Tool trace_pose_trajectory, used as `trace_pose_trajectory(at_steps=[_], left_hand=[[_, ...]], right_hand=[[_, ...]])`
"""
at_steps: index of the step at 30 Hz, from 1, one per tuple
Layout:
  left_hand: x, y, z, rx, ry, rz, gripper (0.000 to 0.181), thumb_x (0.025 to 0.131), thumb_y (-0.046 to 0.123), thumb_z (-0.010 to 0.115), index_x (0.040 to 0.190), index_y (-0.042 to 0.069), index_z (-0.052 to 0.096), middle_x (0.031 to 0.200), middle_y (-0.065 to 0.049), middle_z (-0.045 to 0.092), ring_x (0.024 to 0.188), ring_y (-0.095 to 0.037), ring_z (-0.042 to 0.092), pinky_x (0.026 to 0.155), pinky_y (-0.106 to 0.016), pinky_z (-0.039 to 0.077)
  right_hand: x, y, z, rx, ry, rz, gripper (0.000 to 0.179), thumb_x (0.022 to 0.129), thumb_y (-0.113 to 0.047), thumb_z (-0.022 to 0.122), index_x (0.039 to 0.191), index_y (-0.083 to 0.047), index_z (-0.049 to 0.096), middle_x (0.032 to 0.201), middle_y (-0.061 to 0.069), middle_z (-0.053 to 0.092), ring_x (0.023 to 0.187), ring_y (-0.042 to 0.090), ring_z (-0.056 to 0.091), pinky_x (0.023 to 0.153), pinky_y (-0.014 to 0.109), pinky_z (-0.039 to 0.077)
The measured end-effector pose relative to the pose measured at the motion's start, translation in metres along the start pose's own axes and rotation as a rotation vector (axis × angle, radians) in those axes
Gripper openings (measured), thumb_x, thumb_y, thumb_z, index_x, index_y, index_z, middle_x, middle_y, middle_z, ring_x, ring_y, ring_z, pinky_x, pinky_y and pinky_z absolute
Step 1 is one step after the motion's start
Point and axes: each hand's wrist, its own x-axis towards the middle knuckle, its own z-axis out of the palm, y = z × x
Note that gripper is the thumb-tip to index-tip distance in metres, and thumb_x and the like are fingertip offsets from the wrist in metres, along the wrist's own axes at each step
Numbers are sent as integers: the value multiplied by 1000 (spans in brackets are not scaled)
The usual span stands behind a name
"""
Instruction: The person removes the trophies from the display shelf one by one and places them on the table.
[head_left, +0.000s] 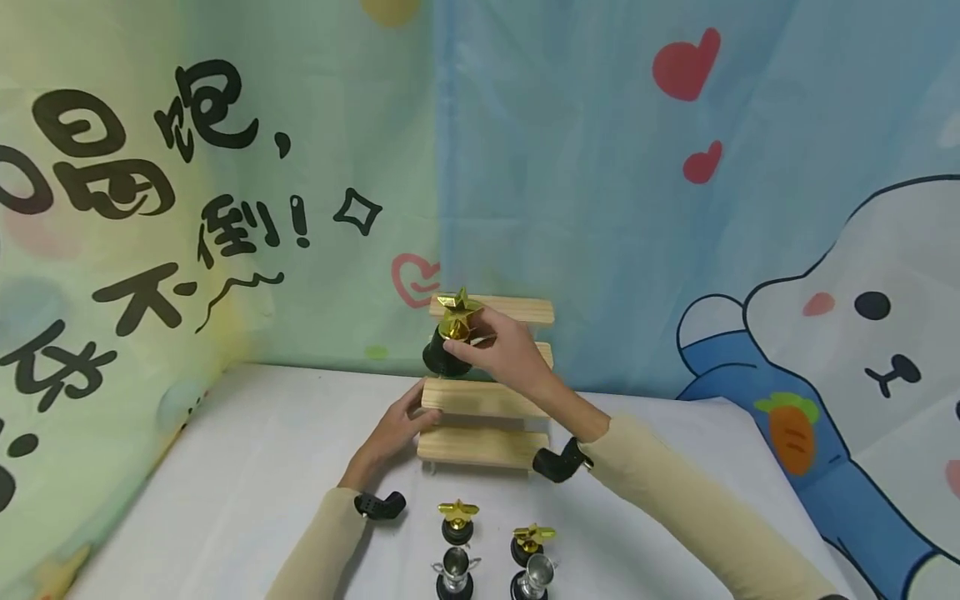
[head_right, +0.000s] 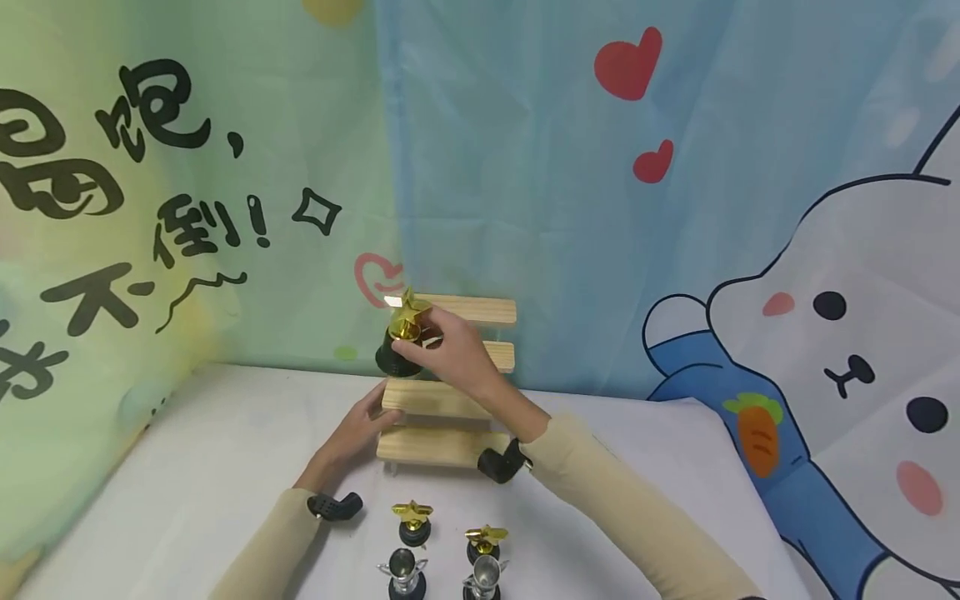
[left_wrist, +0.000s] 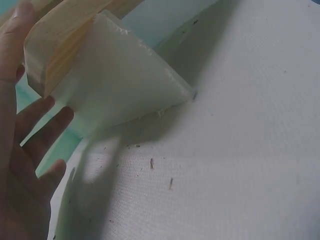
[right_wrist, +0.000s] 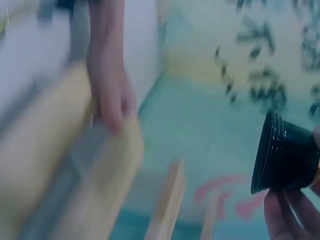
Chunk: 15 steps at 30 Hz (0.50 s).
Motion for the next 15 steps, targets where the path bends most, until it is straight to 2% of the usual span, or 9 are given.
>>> trace_pose_trajectory(at_steps=[3, 7, 15], left_hand=[[2, 2, -3, 12, 11, 3, 71, 93, 36, 65, 153, 27, 29, 155, -4, 40, 142, -30, 39, 118, -53, 30], [3, 3, -4, 12, 26, 0, 71, 94, 33, 64, 154, 20, 28, 155, -8, 39, 144, -32, 37, 119, -54, 28], [-2, 1, -1, 7, 1, -34, 77, 92, 37, 65, 155, 21, 24, 154, -8, 40, 142, -34, 38, 117, -57, 29]], right_hand=[[-32, -17, 2, 62, -12, -19, 36, 87, -27, 73, 117, -10, 64, 108, 9, 70, 97, 20, 70, 82, 29, 60], [-71, -32, 7, 111, -57, -35, 38, 86, -25, 75, 118, -10, 64, 108, 7, 70, 95, 17, 69, 83, 28, 59], [-130, -37, 22, 152, -183, -1, 36, 88, -34, 72, 119, -16, 63, 108, 0, 69, 95, 11, 67, 83, 25, 58]])
